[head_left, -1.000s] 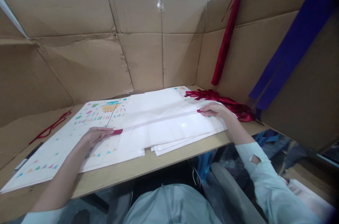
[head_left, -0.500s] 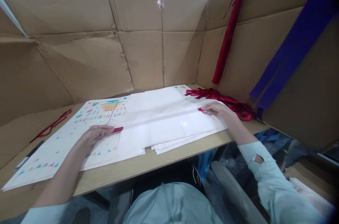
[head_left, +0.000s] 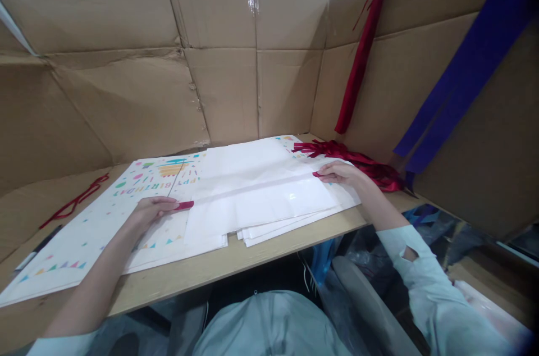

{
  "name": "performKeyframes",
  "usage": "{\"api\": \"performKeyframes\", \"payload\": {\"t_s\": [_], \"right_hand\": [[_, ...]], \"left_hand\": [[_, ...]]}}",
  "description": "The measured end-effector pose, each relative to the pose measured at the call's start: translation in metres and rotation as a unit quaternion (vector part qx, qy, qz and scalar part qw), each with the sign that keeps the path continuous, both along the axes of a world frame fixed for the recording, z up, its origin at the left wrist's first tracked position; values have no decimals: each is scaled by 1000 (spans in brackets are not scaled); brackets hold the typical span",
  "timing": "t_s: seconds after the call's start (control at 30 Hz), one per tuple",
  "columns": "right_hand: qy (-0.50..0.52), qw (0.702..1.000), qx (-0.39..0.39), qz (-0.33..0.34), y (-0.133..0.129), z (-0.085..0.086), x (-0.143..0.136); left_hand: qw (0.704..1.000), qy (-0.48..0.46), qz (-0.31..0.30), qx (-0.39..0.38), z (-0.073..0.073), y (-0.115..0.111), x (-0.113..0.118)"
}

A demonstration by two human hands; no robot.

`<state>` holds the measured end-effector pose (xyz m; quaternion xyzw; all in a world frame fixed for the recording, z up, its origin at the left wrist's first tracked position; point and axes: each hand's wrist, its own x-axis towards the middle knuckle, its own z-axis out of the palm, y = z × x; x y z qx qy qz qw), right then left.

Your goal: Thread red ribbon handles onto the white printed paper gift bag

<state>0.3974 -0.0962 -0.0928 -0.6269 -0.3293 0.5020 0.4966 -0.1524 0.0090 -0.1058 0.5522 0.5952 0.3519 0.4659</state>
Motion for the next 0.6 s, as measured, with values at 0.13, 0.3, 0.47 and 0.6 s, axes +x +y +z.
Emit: {"api": "performKeyframes", "payload": {"t_s": [0.13, 0.3, 0.47, 0.6], "right_hand": [[20, 1000, -2, 19, 1, 6, -5], [-17, 1000, -17, -1, 3, 5, -8], [-38, 997, -57, 23, 6, 4, -4], [-61, 994, -77, 44, 9, 4, 1]], "left_hand": [[999, -31, -27, -7, -1, 1, 0], [1000, -16, -12, -12, -2, 3, -2], [1000, 18, 11, -1, -1, 1, 1], [1000, 25, 16, 5, -1, 2, 2]]}}
